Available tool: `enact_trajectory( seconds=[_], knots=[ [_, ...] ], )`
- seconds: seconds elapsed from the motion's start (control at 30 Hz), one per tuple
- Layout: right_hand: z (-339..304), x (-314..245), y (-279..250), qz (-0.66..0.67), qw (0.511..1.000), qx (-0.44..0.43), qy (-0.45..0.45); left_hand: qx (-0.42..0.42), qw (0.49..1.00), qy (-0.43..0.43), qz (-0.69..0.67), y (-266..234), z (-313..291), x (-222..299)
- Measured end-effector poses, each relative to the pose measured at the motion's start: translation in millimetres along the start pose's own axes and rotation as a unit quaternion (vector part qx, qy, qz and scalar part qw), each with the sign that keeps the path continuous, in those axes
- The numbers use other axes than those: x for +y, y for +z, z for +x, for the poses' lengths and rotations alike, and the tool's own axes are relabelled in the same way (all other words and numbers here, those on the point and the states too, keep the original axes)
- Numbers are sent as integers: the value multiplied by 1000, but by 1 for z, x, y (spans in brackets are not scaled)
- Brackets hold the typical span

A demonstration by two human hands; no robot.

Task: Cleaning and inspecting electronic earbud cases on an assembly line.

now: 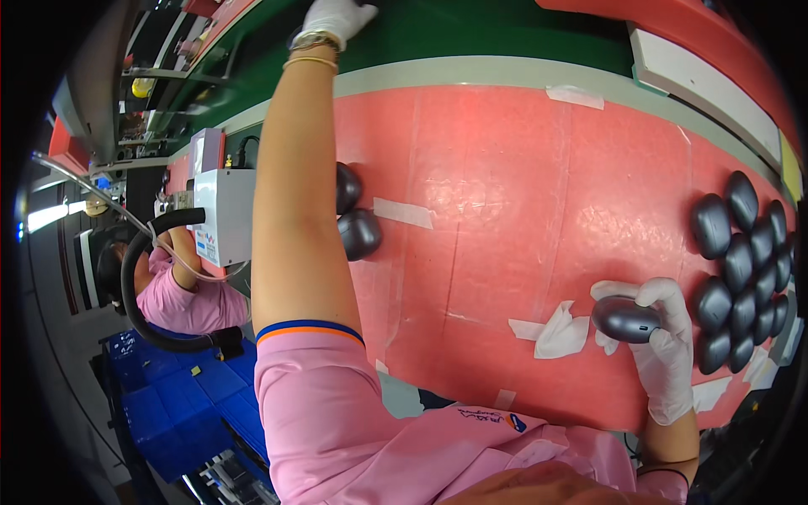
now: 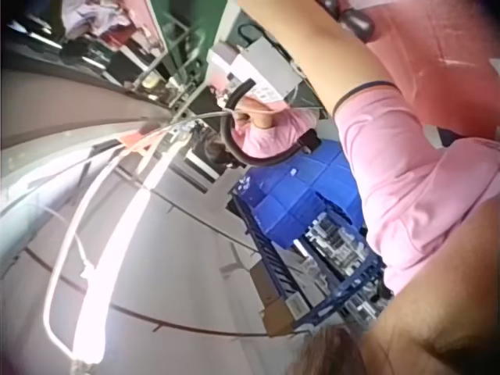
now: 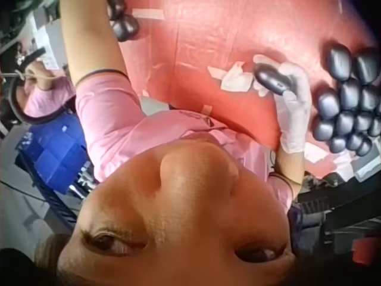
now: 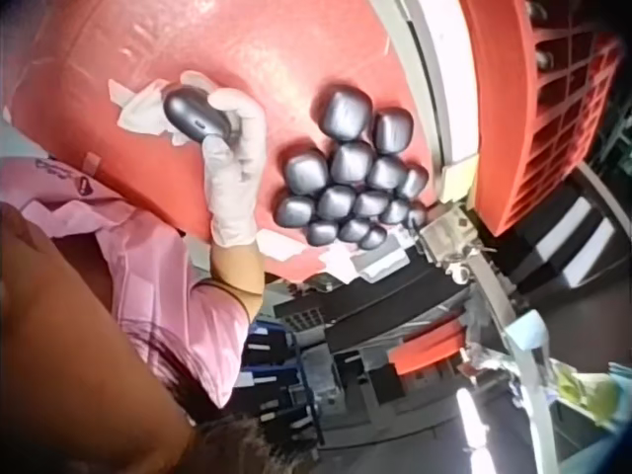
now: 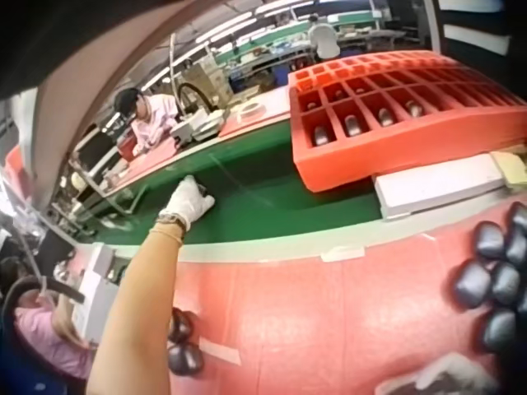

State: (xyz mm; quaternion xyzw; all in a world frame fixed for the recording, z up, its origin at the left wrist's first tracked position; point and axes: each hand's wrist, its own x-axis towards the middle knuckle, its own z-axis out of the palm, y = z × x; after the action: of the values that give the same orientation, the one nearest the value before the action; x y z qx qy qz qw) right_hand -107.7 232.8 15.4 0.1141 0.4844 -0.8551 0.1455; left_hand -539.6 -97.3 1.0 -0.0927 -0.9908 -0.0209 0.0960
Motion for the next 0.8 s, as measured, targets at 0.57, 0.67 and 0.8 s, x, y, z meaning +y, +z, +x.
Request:
enact_trajectory(
  seconds=[0.57,0.67,0.8],
  knots=[
    [9,6,-9,-33,986,-62,-152,-157,979,-83,96,-15,9,-87],
    [4,6,-9,-151,969,-38,-190,-100,994,27,-20,-54,-50,2],
    [1,13,-5,-181,957,-29,-223,-65,969,177,-157,-88,-184,90]
  ],
)
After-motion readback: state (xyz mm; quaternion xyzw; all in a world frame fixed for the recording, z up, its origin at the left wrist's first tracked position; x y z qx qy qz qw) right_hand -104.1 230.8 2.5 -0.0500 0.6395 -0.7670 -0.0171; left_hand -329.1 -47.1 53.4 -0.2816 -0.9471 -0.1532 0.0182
